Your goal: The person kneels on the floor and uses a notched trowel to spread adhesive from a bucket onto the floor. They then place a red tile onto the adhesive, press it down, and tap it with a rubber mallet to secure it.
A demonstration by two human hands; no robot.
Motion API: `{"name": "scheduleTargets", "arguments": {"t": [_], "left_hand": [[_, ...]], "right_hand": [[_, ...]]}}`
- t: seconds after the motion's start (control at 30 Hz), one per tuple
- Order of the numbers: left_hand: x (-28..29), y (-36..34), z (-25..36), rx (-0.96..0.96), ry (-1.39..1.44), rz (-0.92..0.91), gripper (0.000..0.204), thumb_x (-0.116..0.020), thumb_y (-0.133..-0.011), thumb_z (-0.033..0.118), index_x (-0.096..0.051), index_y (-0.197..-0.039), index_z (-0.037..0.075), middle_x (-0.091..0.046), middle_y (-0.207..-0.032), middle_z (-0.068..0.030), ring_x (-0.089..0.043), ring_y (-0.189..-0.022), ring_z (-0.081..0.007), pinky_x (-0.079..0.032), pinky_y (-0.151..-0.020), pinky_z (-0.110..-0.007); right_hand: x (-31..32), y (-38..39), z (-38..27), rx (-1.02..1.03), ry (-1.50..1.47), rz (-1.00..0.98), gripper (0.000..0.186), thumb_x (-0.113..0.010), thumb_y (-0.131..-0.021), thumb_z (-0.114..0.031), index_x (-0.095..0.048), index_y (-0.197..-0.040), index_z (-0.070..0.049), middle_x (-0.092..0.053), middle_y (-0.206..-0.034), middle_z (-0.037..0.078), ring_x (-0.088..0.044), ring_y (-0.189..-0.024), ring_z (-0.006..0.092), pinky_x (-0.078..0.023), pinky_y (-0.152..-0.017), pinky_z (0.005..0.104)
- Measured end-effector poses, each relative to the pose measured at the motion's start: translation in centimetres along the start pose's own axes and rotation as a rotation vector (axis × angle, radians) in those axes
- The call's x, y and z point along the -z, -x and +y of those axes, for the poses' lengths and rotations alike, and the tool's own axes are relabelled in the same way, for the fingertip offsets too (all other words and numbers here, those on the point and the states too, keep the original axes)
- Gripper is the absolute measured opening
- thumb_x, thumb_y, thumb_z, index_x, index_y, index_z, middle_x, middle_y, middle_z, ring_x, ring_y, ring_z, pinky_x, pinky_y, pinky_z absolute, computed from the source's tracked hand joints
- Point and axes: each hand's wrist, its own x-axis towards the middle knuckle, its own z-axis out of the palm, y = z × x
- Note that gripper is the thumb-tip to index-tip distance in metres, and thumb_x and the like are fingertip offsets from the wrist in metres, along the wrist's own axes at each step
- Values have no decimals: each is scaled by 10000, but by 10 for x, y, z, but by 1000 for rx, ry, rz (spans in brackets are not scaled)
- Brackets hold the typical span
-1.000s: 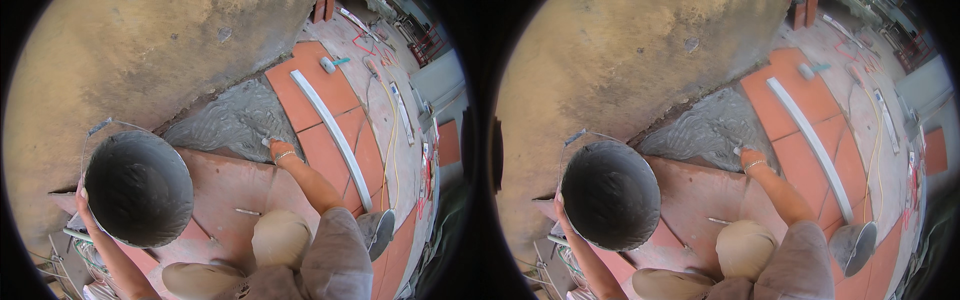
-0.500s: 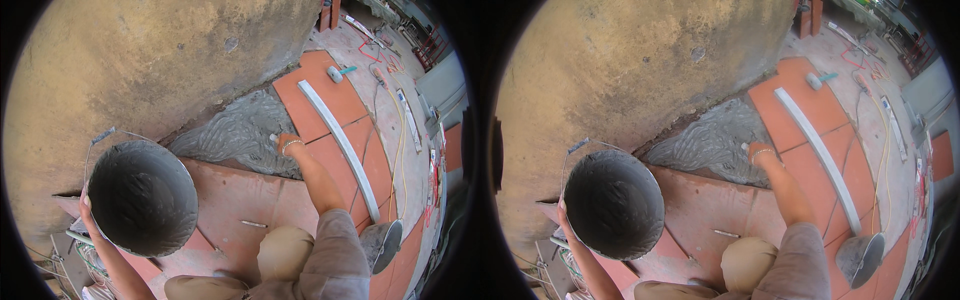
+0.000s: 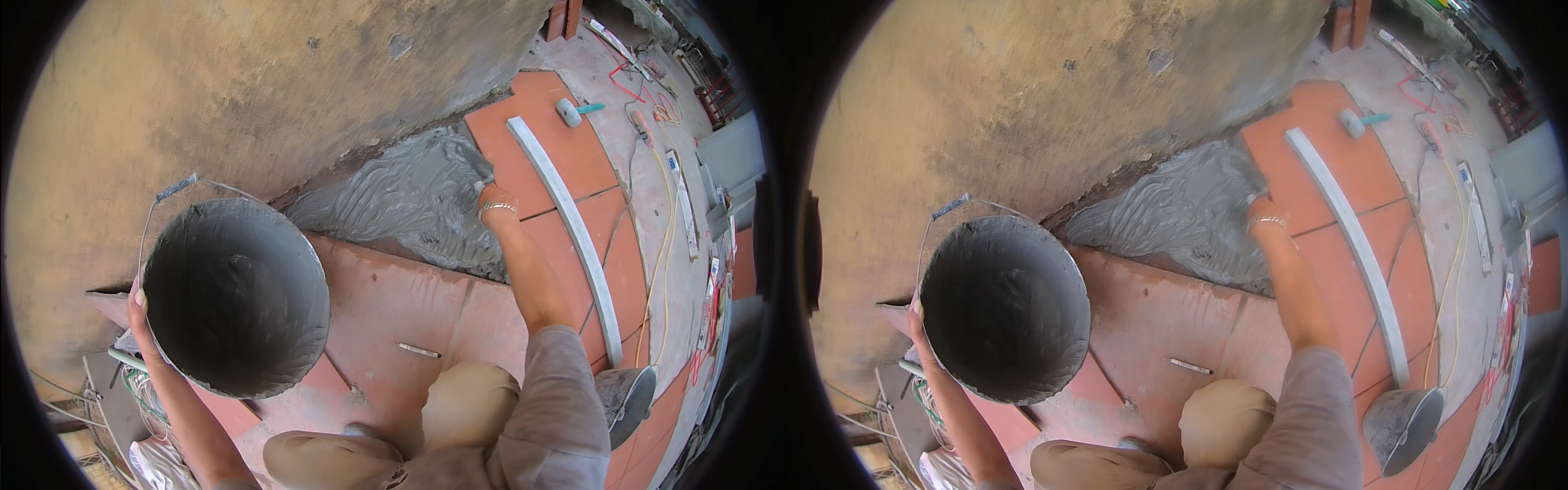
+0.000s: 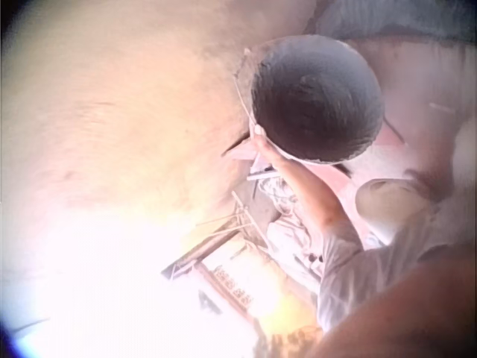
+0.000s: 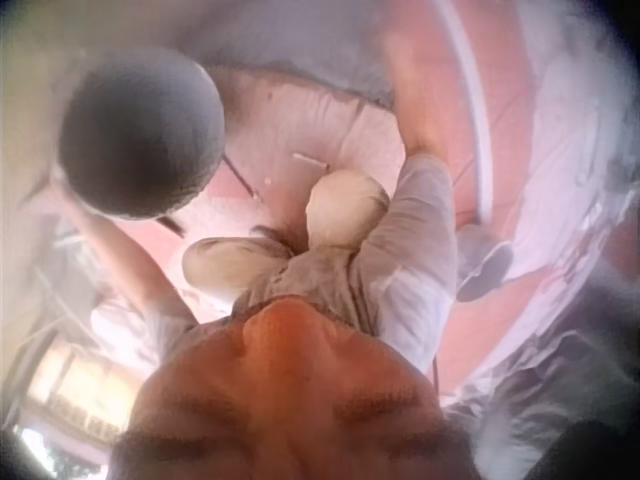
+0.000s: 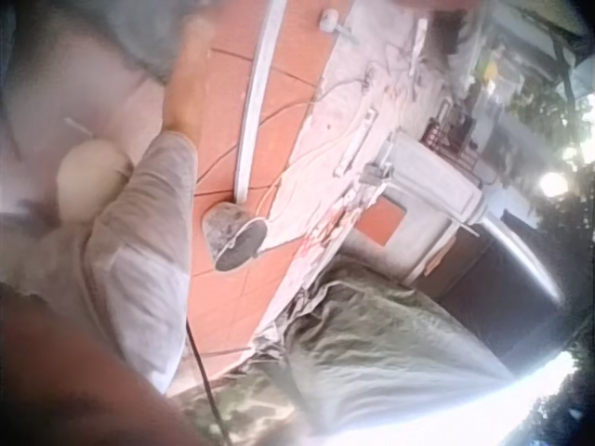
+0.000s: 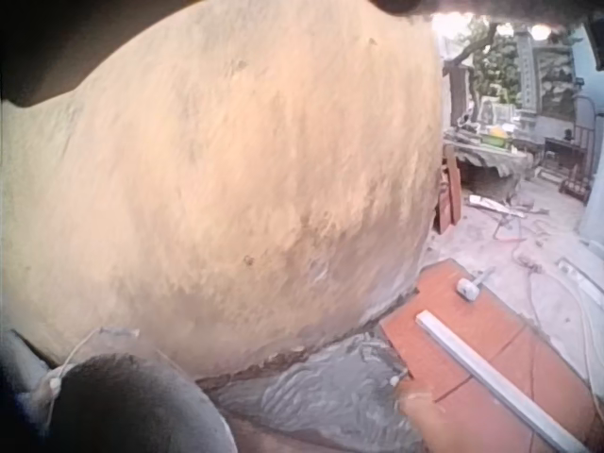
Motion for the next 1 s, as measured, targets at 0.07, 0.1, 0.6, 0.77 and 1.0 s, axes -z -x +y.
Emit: {"name": "scheduleTargets", "arguments": {"t": [0.07,0.1,0.6,0.77,1.0], "left_hand": [[0,2,-1,24,60,16,771,-565,-916,574,-546,-1369,-49,-636,-1273,-148,-634,-1137,-250,-496,-1004,-377],[-1,3,-1,30,78,14,771,-567,-914,570,-543,-1374,-48,-634,-1280,-150,-631,-1145,-253,-493,-1010,-379],[17,3,-12,86,169,-82,766,-531,-957,562,-473,-1454,-17,-552,-1426,-169,-547,-1297,-307,-420,-1123,-433],[7,5,-7,109,245,-36,776,-592,-907,546,-504,-1420,-31,-596,-1358,-159,-586,-1234,-289,-450,-1082,-420],[9,7,-12,128,290,-25,807,-603,-906,561,-477,-1443,-29,-567,-1401,-162,-553,-1280,-293,-423,-1110,-430]], "right_hand": [[-10,18,-8,58,38,-19,323,-564,-976,-133,-615,-1271,-12,-689,-1246,228,-681,-1159,356,-559,-946,431],[-15,28,-10,97,46,-38,323,-556,-978,-132,-606,-1274,-12,-689,-1242,234,-685,-1150,358,-563,-938,431],[-45,130,7,482,166,-163,268,-460,-992,-147,-609,-1180,-30,-704,-1155,208,-722,-1022,359,-583,-835,460],[-45,132,27,371,173,-144,269,-471,-986,-145,-615,-1182,-30,-712,-1137,212,-718,-1018,366,-569,-848,468],[-71,135,74,399,105,-55,222,-452,-991,-150,-594,-1114,-31,-704,-1086,219,-717,-955,385,-567,-810,501]]}}
